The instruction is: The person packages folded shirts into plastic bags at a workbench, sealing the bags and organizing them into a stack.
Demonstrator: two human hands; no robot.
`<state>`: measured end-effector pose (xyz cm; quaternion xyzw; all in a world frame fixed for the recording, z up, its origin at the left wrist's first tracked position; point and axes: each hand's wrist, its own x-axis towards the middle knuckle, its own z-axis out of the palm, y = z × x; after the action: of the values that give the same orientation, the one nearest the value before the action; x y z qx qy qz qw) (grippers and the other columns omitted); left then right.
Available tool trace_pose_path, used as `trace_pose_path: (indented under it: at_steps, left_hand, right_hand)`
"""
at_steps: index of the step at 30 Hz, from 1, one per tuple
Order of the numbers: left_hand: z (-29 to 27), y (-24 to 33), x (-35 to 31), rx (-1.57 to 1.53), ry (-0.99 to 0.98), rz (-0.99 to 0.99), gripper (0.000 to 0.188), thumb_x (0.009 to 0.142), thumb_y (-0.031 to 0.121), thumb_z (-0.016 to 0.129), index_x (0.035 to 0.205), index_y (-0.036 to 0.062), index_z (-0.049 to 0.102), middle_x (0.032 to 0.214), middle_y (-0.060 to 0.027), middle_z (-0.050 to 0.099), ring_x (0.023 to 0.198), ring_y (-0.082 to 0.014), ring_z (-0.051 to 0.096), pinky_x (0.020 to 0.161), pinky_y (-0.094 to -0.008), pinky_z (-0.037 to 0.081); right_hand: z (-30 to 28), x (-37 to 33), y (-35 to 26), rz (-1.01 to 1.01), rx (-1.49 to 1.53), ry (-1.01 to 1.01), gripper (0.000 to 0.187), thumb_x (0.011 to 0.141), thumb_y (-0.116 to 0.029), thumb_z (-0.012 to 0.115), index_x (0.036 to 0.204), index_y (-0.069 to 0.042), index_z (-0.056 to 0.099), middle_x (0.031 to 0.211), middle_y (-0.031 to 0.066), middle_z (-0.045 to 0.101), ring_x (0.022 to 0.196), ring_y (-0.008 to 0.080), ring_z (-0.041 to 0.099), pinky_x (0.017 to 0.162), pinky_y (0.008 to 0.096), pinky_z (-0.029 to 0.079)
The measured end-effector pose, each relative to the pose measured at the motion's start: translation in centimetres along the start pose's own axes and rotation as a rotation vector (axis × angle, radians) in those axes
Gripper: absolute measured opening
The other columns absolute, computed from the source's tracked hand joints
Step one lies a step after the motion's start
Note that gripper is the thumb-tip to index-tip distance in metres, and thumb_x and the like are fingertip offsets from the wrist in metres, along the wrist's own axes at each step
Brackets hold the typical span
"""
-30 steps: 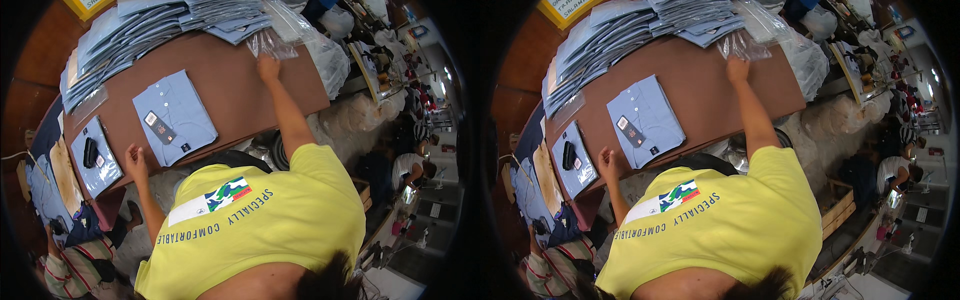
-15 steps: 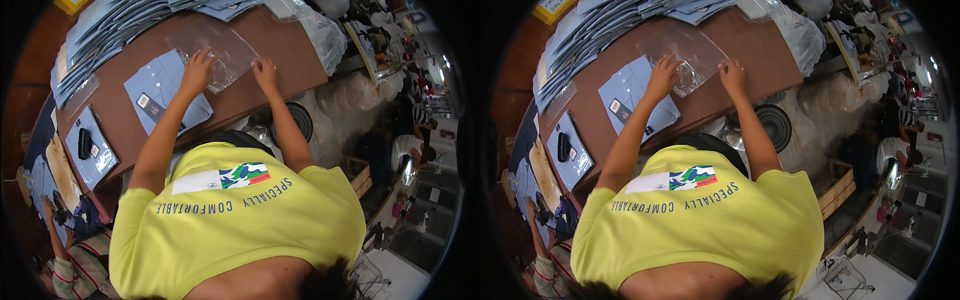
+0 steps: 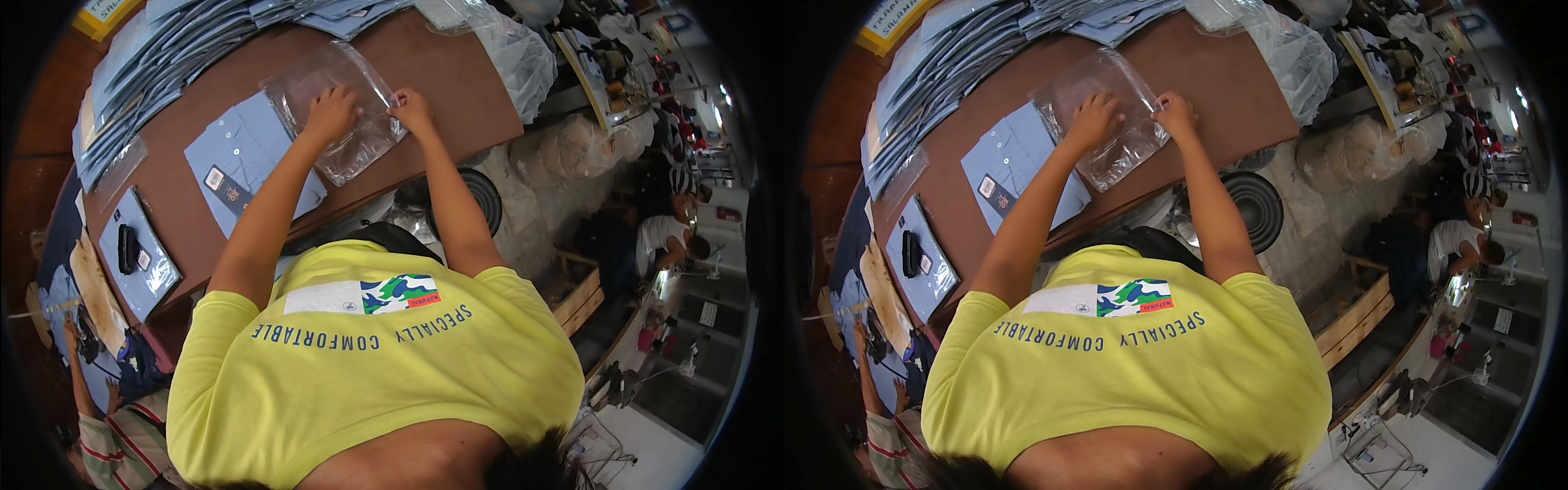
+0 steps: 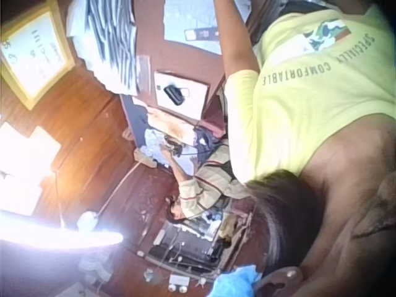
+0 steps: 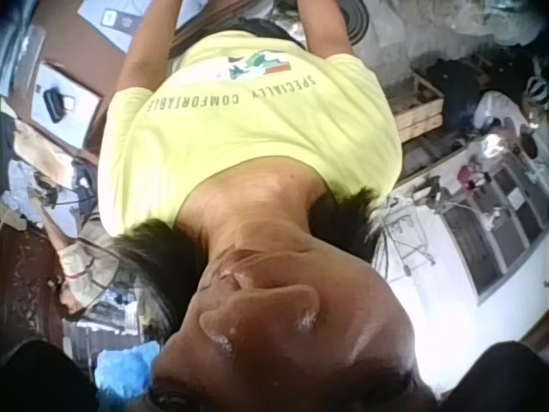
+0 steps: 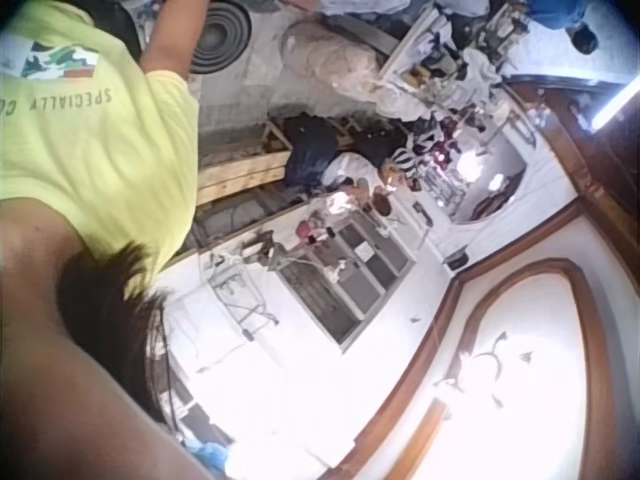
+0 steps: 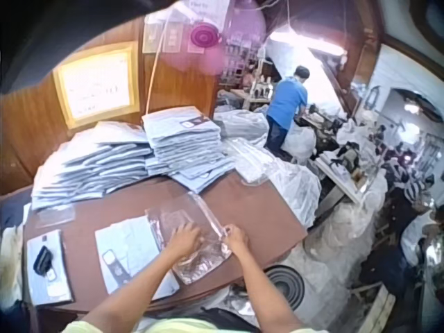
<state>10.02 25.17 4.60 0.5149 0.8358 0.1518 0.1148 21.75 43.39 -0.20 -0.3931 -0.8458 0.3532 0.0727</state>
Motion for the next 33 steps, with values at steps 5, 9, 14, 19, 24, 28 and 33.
trace_pose_path:
  at_steps: [5, 9, 14, 19, 24, 28, 33]
  left_hand:
    - [3.0, -0.9, 2.9, 0.147, 0.069, 0.101, 0.046, 0.094, 0.037, 0.047, 0.138, 0.0292, 0.04, 0.15, -0.0016, 0.027, 0.139, -0.0334, 0.019, 0.105, -0.0625, 0.021]
    - [4.8, -0.8, 3.1, 0.147, 0.08, 0.099, 0.046, 0.094, 0.041, 0.045, 0.139, 0.0328, 0.039, 0.151, 0.0004, 0.025, 0.14, -0.032, 0.017, 0.107, -0.062, 0.016]
    - [5.7, -0.7, 3.2, 0.128, 0.112, 0.08, 0.05, 0.093, 0.046, 0.045, 0.14, 0.0342, 0.036, 0.152, 0.0013, 0.023, 0.14, -0.0297, 0.015, 0.107, -0.0613, 0.014]
    - [5.0, -0.2, 3.2, 0.083, 0.129, 0.069, 0.048, 0.093, 0.046, 0.045, 0.139, 0.0342, 0.039, 0.148, 0.001, 0.029, 0.138, -0.0295, 0.022, 0.106, -0.0606, 0.017]
    - [2.3, 0.5, 4.4, 0.079, 0.059, 0.016, 0.044, 0.095, 0.045, 0.04, 0.137, 0.0345, 0.042, 0.143, 0.0004, 0.037, 0.136, -0.0286, 0.026, 0.106, -0.0601, 0.017]
    - [4.7, -0.9, 4.7, 0.172, 0.254, 0.067, 0.042, 0.097, 0.046, 0.034, 0.137, 0.0361, 0.043, 0.143, 0.0016, 0.038, 0.137, -0.0272, 0.025, 0.108, -0.0588, 0.014]
    - [4.7, -1.0, 5.5, 0.023, 0.123, 0.118, 0.041, 0.098, 0.044, 0.031, 0.137, 0.0378, 0.042, 0.146, 0.0038, 0.034, 0.139, -0.0254, 0.022, 0.111, -0.0568, 0.01]
  right_hand:
    - [-0.8, 0.0, -0.4, -0.104, 0.063, 0.092, 0.037, 0.069, -0.018, 0.075, 0.104, -0.017, 0.062, 0.092, 0.0035, 0.068, 0.091, 0.0248, 0.065, 0.077, 0.0382, 0.049]
    - [-1.6, 0.0, -0.8, -0.189, 0.093, 0.064, 0.036, 0.072, -0.013, 0.071, 0.107, -0.016, 0.061, 0.091, 0.0058, 0.067, 0.088, 0.0269, 0.065, 0.077, 0.0387, 0.049]
    - [-1.7, 0.9, -1.5, -0.247, 0.078, 0.066, 0.033, 0.073, -0.01, 0.07, 0.105, -0.011, 0.061, 0.09, 0.0095, 0.067, 0.087, 0.0261, 0.065, 0.075, 0.0376, 0.05]
    - [-1.9, 1.3, -1.7, -0.21, 0.18, 0.077, 0.02, 0.075, -0.008, 0.069, 0.094, -0.007, 0.064, 0.083, 0.0104, 0.068, 0.077, 0.026, 0.066, 0.069, 0.0365, 0.051]
    - [-1.2, 0.5, -1.6, -0.264, 0.185, 0.252, 0.013, 0.079, -0.008, 0.065, 0.092, -0.007, 0.065, 0.075, 0.0089, 0.068, 0.07, 0.0258, 0.066, 0.065, 0.035, 0.05]
    - [-1.9, -0.5, -1.5, -0.537, -0.016, 0.469, 0.011, 0.078, -0.008, 0.064, 0.089, -0.009, 0.067, 0.086, 0.0038, 0.069, 0.095, 0.0223, 0.061, 0.081, 0.0353, 0.044]
    - [-1.8, -3.1, 0.0, -0.701, -0.085, 0.425, 0.006, 0.077, -0.013, 0.065, 0.083, -0.015, 0.064, 0.103, -0.0056, 0.065, 0.117, 0.022, 0.048, 0.099, 0.0445, 0.03]
